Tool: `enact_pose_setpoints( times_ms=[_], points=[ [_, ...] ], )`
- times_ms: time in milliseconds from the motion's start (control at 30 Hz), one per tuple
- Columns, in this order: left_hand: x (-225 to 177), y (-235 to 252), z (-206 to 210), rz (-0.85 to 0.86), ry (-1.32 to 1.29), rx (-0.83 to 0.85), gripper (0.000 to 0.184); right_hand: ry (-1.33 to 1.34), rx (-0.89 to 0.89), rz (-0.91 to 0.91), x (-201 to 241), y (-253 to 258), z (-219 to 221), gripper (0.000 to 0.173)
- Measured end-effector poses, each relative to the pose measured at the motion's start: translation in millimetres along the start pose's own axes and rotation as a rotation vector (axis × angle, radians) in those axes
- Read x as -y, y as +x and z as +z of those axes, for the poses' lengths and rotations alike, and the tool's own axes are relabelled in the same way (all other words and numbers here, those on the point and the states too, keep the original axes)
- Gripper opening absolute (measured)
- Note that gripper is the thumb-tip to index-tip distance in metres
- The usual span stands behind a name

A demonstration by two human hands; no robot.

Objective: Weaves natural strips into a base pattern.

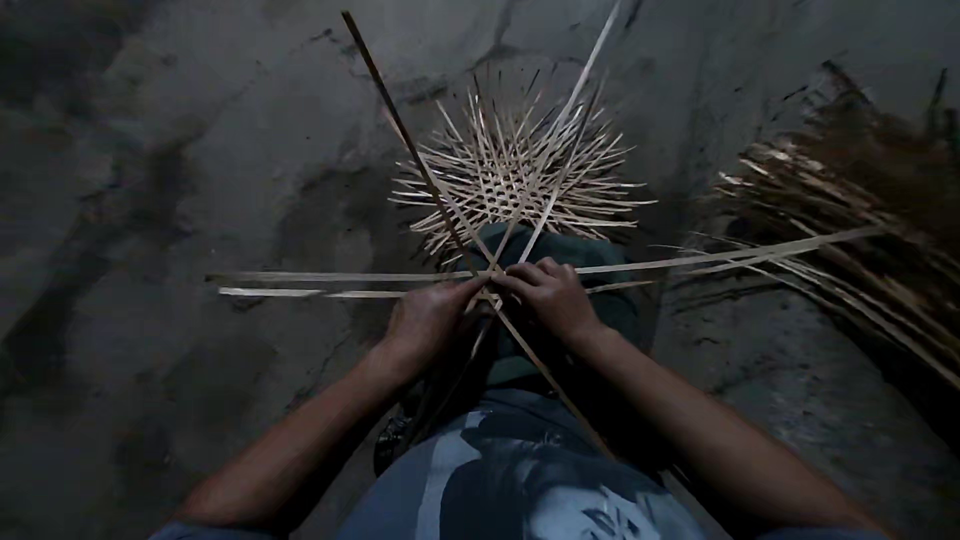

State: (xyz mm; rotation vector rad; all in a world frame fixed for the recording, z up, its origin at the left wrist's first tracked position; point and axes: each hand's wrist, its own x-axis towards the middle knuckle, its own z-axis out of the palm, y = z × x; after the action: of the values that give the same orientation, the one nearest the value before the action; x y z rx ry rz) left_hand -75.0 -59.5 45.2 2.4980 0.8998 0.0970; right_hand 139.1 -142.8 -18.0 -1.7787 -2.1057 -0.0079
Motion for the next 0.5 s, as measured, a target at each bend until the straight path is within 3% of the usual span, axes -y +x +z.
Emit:
enact_pose_setpoints(
  times_ms=[67, 133, 267, 500],
  points=[
    [8.7, 20.4, 23.7, 0.027, 0.009, -0.106, 0.048, 0.018, 0.021, 0.054, -1.3, -0.2, -5.2, 0.042],
    [12.6, 31.7, 44.6, -0.009, 0.01, -0.104, 0.041, 0.043, 0.071, 0.132, -2.8, -4.5, -9.9, 0.044],
    [5.0, 41.5, 56.7, 0.005, -0.086, -0.169, 0.034, 0.03, 0.077, 0.181, -9.3, -14.5, -13.6, 0.043],
    [9.5, 39.9, 80.2, 0.002, -0.157, -0.296, 0.039, -0.013, -0.006, 0.217, -15.1, -19.8, 3.2, 0.039]
  ],
)
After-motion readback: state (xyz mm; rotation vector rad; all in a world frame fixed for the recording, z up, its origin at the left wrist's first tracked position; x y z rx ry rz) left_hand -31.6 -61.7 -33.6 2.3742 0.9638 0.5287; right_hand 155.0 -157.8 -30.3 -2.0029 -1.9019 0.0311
